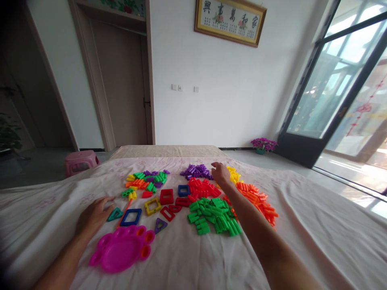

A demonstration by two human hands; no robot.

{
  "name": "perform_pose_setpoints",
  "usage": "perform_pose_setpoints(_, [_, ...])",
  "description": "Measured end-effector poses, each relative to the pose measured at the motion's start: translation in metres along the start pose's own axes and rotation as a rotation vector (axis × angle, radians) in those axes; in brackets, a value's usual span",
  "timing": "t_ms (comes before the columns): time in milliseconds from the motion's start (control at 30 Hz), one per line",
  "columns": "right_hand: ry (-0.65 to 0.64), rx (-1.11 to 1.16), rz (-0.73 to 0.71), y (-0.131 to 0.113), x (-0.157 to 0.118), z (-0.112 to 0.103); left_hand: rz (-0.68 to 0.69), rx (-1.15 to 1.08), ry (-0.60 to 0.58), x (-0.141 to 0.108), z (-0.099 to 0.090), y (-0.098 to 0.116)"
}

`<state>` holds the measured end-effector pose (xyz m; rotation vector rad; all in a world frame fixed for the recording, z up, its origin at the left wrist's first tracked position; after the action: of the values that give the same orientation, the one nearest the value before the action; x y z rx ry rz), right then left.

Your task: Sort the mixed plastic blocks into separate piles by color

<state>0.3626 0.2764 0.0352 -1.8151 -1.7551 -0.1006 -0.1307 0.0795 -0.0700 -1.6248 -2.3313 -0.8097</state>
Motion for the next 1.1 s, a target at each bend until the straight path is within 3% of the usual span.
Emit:
perform_pose_setpoints(267, [-0.332,0.21,-0.568,-0.164,-0.08,0.061,0.016,-0.009,-0.028,0.001,0.002,-0.002])
perform_pose_setpoints(433, [-0.439,0.152,-0.76,-0.227,-0.111,0.086,0.021,-0.012,-0.014,0.001,0.003,-0.003])
perform_pose_setpoints(667, [-0.455,-0.038,-0.761,-0.248,-0.121,0.091,0.019,-0.011,-0.018,0.001,0.003,-0.003])
perform_pose_setpoints(933, [-0.443,0.04,-0.787,-0.243,-0.118,0.097,0.019,-0.007,-0.021,0.001,0.005,-0.004])
perform_pose_setpoints(1100, [-0.474,0.188,-0.672,-0.238,-0.11,0.099,0.016,-0.005,-0.023,0.001,0.005,-0.005])
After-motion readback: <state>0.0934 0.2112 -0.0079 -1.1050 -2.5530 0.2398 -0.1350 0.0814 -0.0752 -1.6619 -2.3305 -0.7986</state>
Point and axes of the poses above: each hand's wrist, its own x-axis towards the middle knuckle, its own z-axis out of the palm, y = z × x, the point moved 2 cm from there along x, towards the middle knuckle, and after that the axes turned 6 degrees about y, right-handed, at the moved point
